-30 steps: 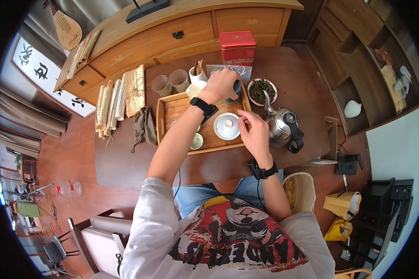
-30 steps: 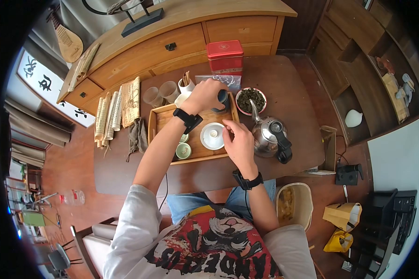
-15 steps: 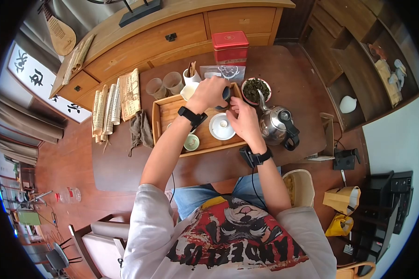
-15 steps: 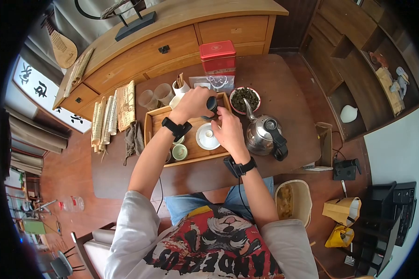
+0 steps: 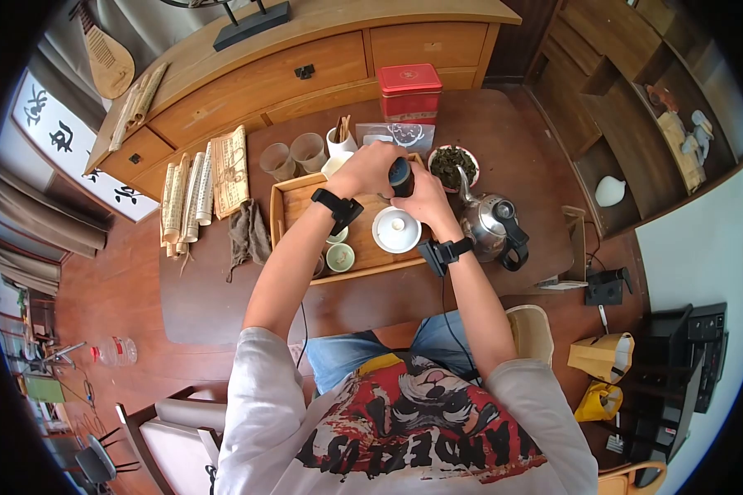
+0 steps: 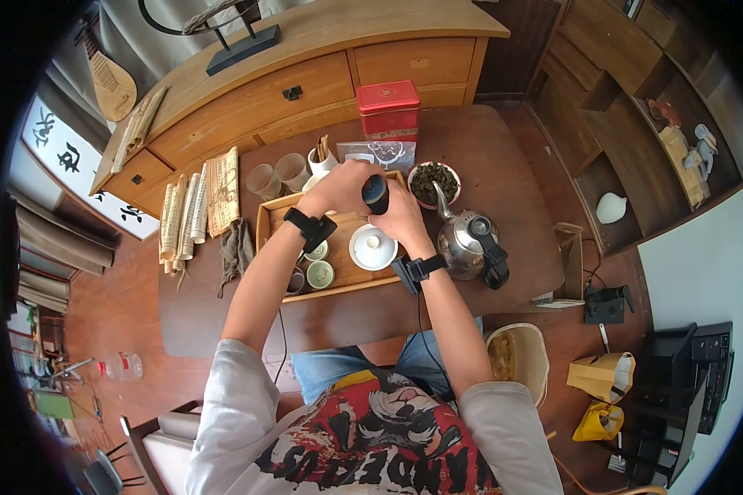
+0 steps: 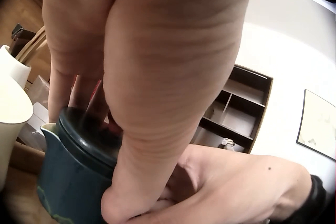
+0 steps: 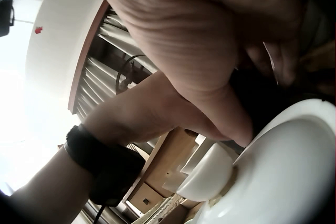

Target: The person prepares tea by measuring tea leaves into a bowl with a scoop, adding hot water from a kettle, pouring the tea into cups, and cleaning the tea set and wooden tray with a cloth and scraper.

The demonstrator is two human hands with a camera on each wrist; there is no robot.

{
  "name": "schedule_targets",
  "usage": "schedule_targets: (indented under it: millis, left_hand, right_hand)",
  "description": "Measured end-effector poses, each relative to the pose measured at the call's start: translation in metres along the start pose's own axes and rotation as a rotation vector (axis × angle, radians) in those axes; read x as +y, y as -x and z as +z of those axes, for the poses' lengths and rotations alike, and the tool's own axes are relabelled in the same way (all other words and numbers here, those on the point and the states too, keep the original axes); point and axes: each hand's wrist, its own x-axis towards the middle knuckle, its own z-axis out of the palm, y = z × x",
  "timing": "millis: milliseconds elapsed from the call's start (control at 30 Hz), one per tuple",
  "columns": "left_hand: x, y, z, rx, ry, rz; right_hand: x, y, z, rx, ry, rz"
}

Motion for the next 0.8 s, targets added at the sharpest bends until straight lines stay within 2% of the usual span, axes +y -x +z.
schedule_targets:
  millis: [233, 333, 567, 667, 733, 800]
  left_hand:
    - [0.000, 0.000, -0.010, 0.059, 0.037, -0.018]
    - [0.007, 0.002, -0.027, 0.026, 0.057, 0.011]
    - [0.011, 0.006, -0.048, 0.019, 0.066, 0.050]
    - [0.017, 0.016, -0.056, 0.081, 0.142, 0.107]
    - [0.022, 0.030, -0.060, 0.244, 0.096, 0.164]
    - [0.031, 0.047, -0.069, 0.275, 0.114, 0.134]
  right_hand:
    - [0.006, -0.011, -0.003, 0.014, -0.031, -0.063]
    - [0.008, -0.015, -0.002, -0.035, -0.006, -0.067]
    - [0.002, -0.024, -0.003, 0.005, -0.129, -0.179]
    - [-0.007, -0.025, -0.010, 0.017, -0.141, -0.223]
    - [-0.012, -0.025, -0.013, 0.012, -0.134, -0.228]
    - [-0.016, -0.023, -0.015, 0.050, -0.179, -0.259]
